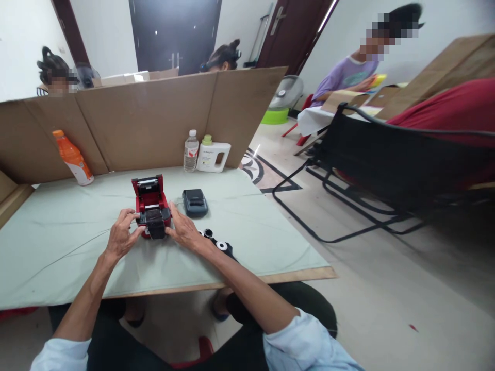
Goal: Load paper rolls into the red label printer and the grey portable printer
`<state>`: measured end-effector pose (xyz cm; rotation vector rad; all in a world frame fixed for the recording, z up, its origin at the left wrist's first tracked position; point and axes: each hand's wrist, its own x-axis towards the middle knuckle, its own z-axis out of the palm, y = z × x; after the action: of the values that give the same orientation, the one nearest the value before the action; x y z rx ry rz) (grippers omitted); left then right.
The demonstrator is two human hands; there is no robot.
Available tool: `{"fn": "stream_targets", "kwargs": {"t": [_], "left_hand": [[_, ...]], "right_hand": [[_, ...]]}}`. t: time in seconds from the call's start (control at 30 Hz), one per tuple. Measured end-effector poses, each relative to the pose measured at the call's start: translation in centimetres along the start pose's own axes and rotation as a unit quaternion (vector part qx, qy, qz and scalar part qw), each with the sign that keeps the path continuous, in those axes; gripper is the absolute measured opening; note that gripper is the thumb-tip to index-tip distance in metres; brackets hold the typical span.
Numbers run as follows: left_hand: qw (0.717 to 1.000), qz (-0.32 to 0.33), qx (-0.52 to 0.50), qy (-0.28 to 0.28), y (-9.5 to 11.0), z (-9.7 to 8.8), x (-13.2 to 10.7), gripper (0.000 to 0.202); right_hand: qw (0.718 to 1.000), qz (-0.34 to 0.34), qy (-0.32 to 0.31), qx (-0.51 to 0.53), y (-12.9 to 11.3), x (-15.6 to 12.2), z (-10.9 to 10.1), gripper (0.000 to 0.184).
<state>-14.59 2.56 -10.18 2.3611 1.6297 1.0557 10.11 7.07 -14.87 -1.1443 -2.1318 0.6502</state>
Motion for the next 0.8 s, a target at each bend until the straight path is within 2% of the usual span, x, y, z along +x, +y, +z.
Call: {"fn": "stream_targets", "kwargs": {"t": [0.13,0.27,0.37,0.57,0.7,0.8], "left_hand": [[1.0,0.006,-0.005,-0.02,0.0,-0.1,0.1,0.037],[0.999,0.021,-0.006,-0.033,-0.1,0.0,0.6,0.041],[0.999,0.038,-0.006,-0.027,0.0,0.0,1.1,0.04],[0.998,0.058,-0.026,-0.029,0.1,-0.1,2.1,0.031],[0.998,0.015,-0.045,-0.037,-0.5,-0.4,3.5,0.027],[0.995,-0.046,-0.07,-0.053,-1.1,-0.5,4.8,0.028]], "right_hand": [[0.999,-0.033,0.006,-0.002,-0.3,-0.1,-0.7,0.09],[0.996,-0.064,0.033,-0.048,-0.4,0.2,-1.0,0.084],[0.992,-0.087,0.049,-0.08,-0.7,0.6,-1.2,0.077],[0.984,-0.145,0.062,-0.084,-2.0,1.6,-2.0,0.051],[0.985,-0.147,0.088,-0.032,-2.9,3.7,-2.9,0.038],[0.99,-0.122,0.069,0.003,-3.5,6.2,-4.1,0.034]]}}
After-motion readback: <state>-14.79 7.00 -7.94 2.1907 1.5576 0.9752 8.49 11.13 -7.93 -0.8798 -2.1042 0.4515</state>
